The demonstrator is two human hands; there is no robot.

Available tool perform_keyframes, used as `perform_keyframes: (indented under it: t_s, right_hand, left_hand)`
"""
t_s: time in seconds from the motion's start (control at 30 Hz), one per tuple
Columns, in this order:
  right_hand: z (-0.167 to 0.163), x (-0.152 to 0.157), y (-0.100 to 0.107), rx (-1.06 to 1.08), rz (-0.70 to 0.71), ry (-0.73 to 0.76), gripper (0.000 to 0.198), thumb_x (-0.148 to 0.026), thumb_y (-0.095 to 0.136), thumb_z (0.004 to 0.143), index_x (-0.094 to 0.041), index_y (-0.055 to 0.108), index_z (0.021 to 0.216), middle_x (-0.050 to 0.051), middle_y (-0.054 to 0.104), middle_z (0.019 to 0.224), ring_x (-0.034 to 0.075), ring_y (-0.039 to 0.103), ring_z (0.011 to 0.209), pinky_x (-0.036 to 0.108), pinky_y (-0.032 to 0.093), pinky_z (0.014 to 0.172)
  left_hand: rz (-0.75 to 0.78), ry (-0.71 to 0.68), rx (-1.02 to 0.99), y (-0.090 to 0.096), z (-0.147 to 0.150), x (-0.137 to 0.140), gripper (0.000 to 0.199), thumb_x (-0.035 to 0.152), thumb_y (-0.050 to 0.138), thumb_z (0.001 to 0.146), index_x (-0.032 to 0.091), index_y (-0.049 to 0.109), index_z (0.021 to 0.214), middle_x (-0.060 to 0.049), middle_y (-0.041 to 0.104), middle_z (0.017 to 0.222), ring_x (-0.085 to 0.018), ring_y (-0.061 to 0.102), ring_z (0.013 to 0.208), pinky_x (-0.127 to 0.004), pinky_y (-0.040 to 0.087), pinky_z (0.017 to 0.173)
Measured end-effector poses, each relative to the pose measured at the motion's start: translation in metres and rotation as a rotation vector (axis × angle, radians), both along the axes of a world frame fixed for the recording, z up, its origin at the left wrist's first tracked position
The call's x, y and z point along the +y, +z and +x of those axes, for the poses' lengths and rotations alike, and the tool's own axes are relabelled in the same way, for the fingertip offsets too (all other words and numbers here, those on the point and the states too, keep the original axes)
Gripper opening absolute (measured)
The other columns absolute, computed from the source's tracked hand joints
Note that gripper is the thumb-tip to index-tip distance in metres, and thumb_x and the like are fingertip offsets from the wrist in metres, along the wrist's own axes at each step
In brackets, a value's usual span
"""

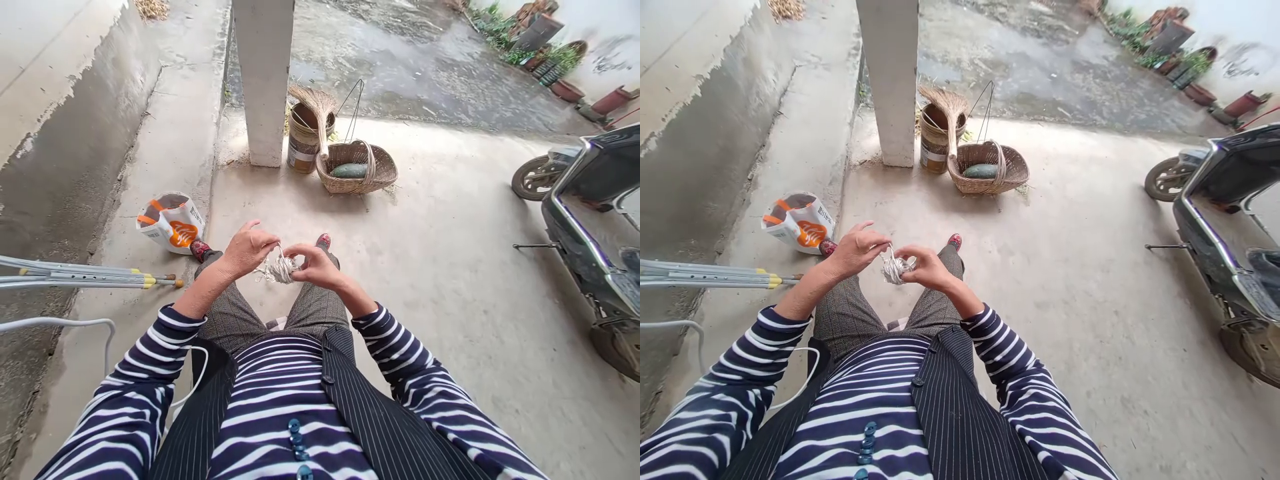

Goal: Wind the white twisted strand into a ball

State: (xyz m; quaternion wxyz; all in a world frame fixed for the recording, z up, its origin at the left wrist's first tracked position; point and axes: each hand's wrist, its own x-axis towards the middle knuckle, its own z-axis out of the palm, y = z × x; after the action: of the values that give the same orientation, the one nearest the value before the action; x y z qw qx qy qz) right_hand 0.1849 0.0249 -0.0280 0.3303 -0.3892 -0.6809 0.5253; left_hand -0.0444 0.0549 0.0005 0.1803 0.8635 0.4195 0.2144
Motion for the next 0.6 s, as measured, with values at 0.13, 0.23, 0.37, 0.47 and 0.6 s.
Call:
perform_keyframes:
  t_s: [0.13, 0.23, 0.37, 0.47, 0.6]
  right_hand:
    - [0.0, -0.009, 0.012, 0.347, -0.376, 0.047, 0.057, -0.01, 0.083, 0.056, -0.022, 0.065, 0.108, 0.002, 0.072, 0.102, 0.018, 0.066, 0.09, 0.024, 0.054, 0.067]
    - [-0.001, -0.013, 0.021, 0.497, -0.459, 0.0, 0.066, -0.014, 0.09, 0.055, -0.023, 0.063, 0.114, 0.003, 0.074, 0.106, 0.018, 0.068, 0.09, 0.026, 0.059, 0.07]
    - [0.003, -0.008, 0.029, 0.493, -0.428, -0.195, 0.061, -0.016, 0.089, 0.056, -0.021, 0.068, 0.113, 0.004, 0.074, 0.101, 0.018, 0.068, 0.081, 0.026, 0.06, 0.058]
    - [0.01, 0.002, 0.034, 0.497, -0.426, -0.348, 0.05, -0.018, 0.087, 0.056, -0.019, 0.071, 0.104, 0.003, 0.074, 0.095, 0.017, 0.067, 0.074, 0.026, 0.059, 0.055]
    - [0.017, 0.011, 0.039, 0.559, -0.372, -0.425, 0.046, -0.023, 0.086, 0.06, -0.022, 0.069, 0.103, 0.002, 0.072, 0.095, 0.016, 0.068, 0.074, 0.028, 0.061, 0.058]
  left_hand:
    - [-0.175, 0.057, -0.143, -0.021, 0.005, 0.003, 0.025, 0.027, 0.056, 0.095, 0.019, 0.079, 0.093, -0.005, 0.079, 0.085, -0.019, 0.068, 0.081, -0.045, 0.043, 0.11]
    - [-0.32, 0.091, -0.261, -0.031, 0.012, -0.005, 0.031, 0.033, 0.055, 0.093, 0.015, 0.08, 0.092, -0.008, 0.078, 0.088, -0.021, 0.067, 0.083, -0.033, 0.051, 0.088]
    - [-0.505, 0.098, -0.321, -0.039, 0.02, -0.018, 0.036, 0.039, 0.053, 0.091, 0.014, 0.078, 0.086, -0.006, 0.077, 0.085, -0.02, 0.067, 0.082, -0.026, 0.049, 0.077]
    - [-0.616, 0.038, -0.315, -0.042, 0.02, -0.022, 0.039, 0.043, 0.052, 0.091, 0.014, 0.074, 0.078, -0.004, 0.074, 0.079, -0.018, 0.066, 0.079, -0.025, 0.048, 0.078]
    - [-0.678, -0.03, -0.314, -0.043, 0.016, -0.022, 0.037, 0.043, 0.051, 0.089, 0.015, 0.074, 0.078, -0.004, 0.076, 0.081, -0.018, 0.067, 0.08, -0.025, 0.048, 0.081]
